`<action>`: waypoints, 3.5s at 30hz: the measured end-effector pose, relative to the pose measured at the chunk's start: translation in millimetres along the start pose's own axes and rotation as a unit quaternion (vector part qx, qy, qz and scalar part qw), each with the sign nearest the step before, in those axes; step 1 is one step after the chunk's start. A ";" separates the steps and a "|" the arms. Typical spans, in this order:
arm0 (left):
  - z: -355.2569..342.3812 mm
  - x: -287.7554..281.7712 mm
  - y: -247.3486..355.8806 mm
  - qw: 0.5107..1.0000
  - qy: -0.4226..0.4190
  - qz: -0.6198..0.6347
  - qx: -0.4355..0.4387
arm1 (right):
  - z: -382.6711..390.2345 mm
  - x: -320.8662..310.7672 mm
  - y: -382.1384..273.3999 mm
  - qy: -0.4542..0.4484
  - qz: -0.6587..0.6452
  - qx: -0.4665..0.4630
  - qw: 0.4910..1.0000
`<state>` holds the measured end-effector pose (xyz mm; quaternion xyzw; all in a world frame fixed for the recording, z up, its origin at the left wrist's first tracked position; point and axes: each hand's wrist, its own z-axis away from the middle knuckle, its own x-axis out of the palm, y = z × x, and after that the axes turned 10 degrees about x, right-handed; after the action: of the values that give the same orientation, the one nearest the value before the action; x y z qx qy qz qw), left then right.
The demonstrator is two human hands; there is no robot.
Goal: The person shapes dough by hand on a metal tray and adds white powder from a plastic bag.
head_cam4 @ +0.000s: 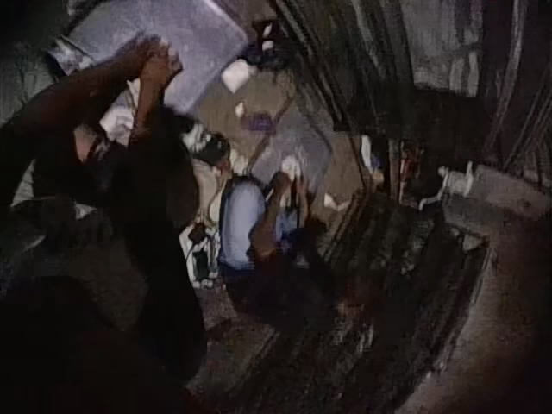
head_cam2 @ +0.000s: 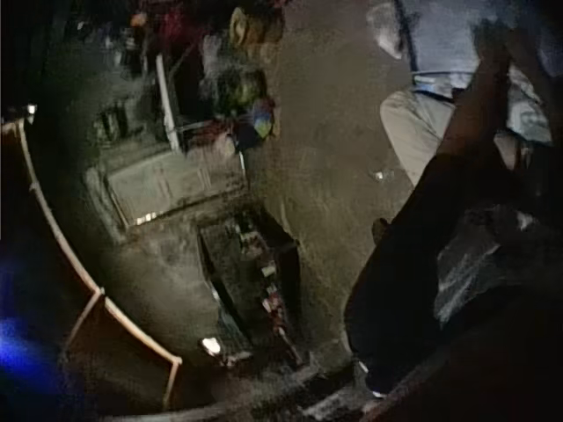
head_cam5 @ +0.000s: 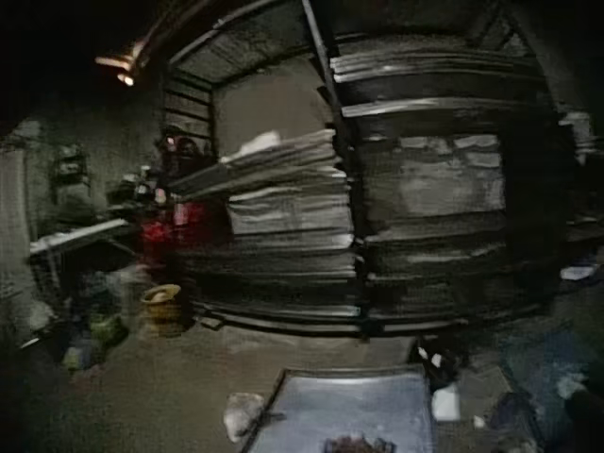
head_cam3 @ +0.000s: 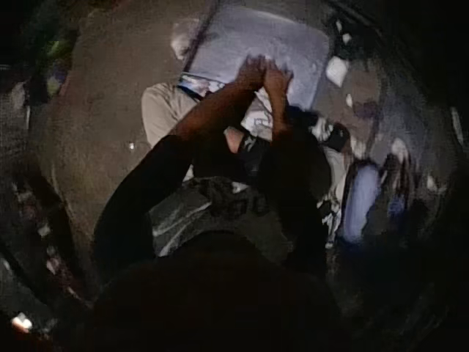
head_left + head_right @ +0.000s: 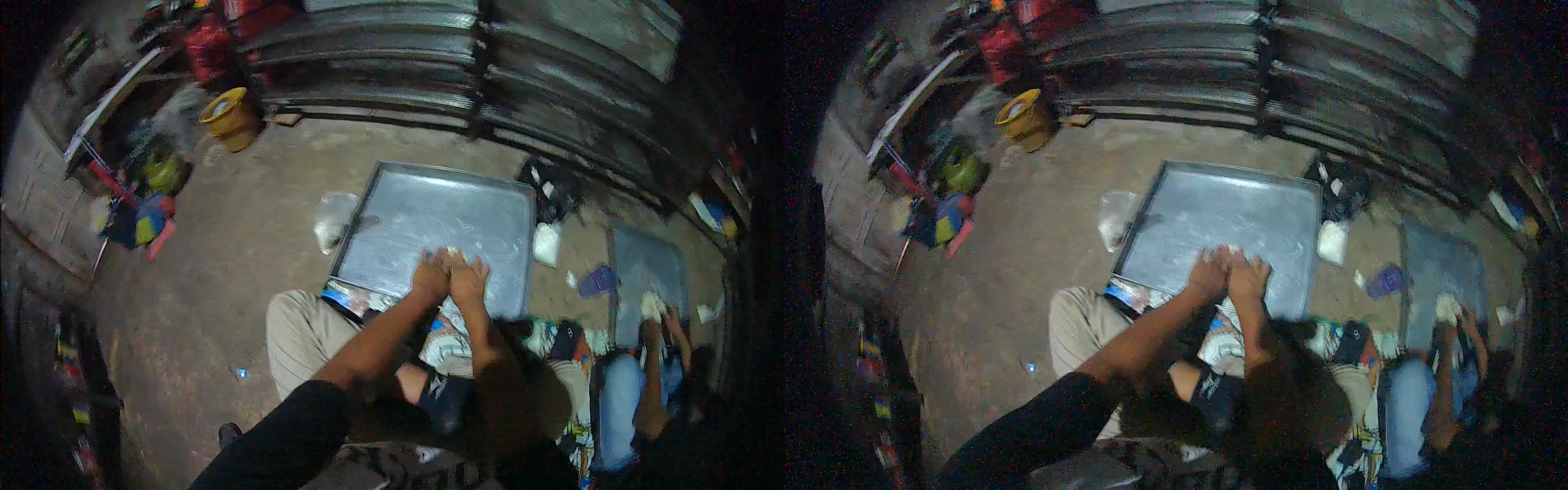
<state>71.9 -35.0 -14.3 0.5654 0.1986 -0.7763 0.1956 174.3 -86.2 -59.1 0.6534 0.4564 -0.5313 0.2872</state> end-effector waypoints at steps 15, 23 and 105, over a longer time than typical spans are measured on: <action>-28.4 12.0 -19.8 0.999 0.012 -0.031 -0.037 | -13.9 -21.3 -20.7 -0.107 0.029 -0.003 0.994; 6.5 -22.2 -2.1 0.997 -0.052 -0.050 -0.013 | -9.9 -7.4 -1.3 -0.137 0.055 -0.022 0.989; -4.7 -28.8 -77.6 0.934 0.258 0.244 0.033 | -65.8 -44.5 -5.7 -0.132 -0.347 0.074 0.926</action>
<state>42.9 35.3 18.6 0.7833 0.0721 -0.5383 0.3025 196.7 -40.1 1.9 0.3977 0.5715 -0.7117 0.0935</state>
